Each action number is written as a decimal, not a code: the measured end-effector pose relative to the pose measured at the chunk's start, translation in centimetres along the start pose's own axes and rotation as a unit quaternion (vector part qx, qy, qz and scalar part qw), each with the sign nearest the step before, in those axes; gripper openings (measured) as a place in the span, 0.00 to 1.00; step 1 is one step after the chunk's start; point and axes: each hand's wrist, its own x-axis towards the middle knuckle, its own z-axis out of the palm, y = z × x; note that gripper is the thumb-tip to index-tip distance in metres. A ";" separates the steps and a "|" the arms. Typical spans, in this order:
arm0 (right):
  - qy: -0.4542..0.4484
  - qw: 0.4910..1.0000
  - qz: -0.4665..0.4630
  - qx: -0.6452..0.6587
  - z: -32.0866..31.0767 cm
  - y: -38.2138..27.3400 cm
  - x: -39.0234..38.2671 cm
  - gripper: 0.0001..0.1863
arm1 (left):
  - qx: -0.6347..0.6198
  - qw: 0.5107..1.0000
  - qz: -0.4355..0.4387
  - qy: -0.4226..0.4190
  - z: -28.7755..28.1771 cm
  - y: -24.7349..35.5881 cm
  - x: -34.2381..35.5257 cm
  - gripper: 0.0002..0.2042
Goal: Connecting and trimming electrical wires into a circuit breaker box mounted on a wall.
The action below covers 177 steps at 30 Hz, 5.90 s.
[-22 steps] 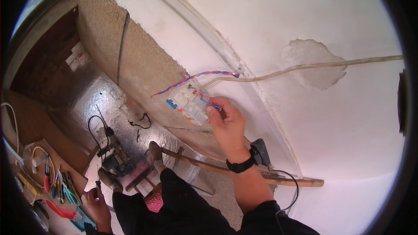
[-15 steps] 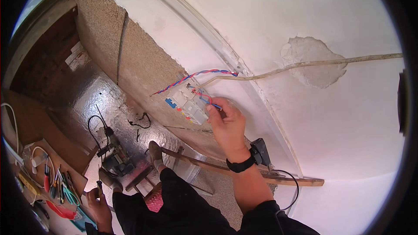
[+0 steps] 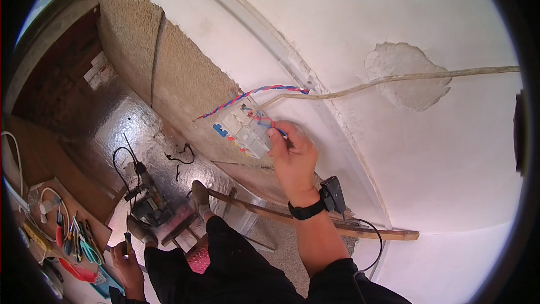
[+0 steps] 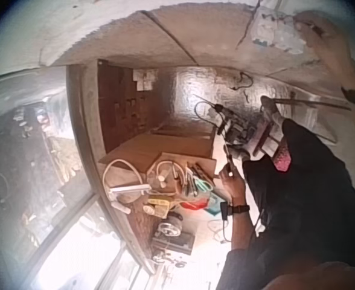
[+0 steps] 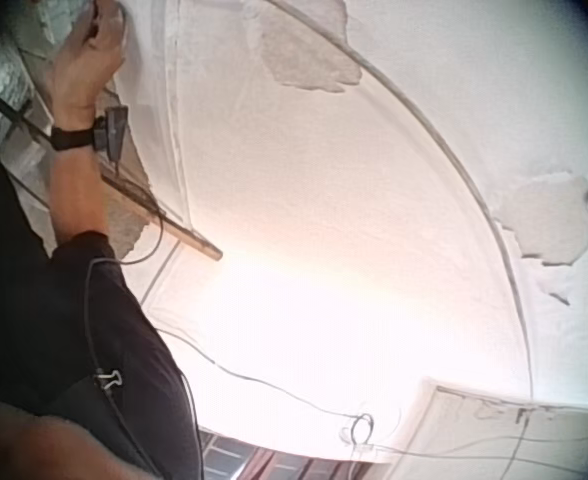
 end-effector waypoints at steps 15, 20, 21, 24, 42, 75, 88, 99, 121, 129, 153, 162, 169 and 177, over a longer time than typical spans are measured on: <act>0.013 0.990 -0.085 -0.107 -0.7 -1.3 0.5 0.05 | -0.023 0.999 0.033 0.006 1.2 -0.3 -0.4 0.14; 0.040 0.988 -0.105 -0.102 -0.4 -1.2 0.4 0.04 | -0.033 0.999 0.010 0.002 1.6 0.5 -0.3 0.14; 0.038 0.989 -0.105 -0.102 -0.4 -1.1 0.4 0.04 | -0.033 0.999 0.010 0.001 1.6 0.7 -0.4 0.13; 0.031 0.986 -0.110 -0.120 -0.4 -0.9 0.4 0.04 | -0.041 0.999 0.025 0.001 1.8 0.4 -0.4 0.13; -0.004 0.975 -0.176 -0.139 -0.9 -0.8 0.4 0.04 | -0.153 0.977 0.106 -0.099 2.8 12.5 0.4 0.15; -0.108 0.968 -0.132 -0.183 -2.6 -1.8 2.2 0.04 | -0.281 0.918 0.230 -0.159 7.4 26.1 2.3 0.14; -0.155 0.972 0.153 0.084 -1.3 -1.1 -6.7 0.15 | -0.262 0.927 0.215 -0.160 6.7 28.1 2.8 0.14; -0.208 0.853 0.347 0.330 1.0 -1.1 -5.7 0.14 | -0.259 0.930 0.189 -0.179 6.1 29.1 3.2 0.14; -0.139 0.806 0.372 0.439 2.1 -2.0 -5.7 0.11 | -0.457 0.828 -0.091 -0.310 6.0 29.8 4.0 0.10; -0.145 0.791 0.378 0.459 2.5 -1.7 -5.8 0.11 | -0.574 0.684 -0.202 -0.403 5.1 29.3 3.5 0.16; -0.153 0.728 0.398 0.536 2.6 -2.0 -5.7 0.14 | -0.534 0.755 -0.077 -0.373 5.5 29.8 3.8 0.14; -0.143 0.720 0.384 0.560 2.7 -1.8 -6.0 0.12 | -0.518 0.733 -0.169 -0.408 4.5 30.6 4.0 0.13; -0.144 0.709 0.381 0.576 2.8 -1.4 -6.0 0.12 | -0.449 0.823 -0.074 -0.339 4.4 30.7 3.4 0.13; -0.135 0.702 0.401 0.573 3.0 -2.2 -5.8 0.13 | -0.183 0.927 0.323 -0.050 6.5 29.6 4.2 0.13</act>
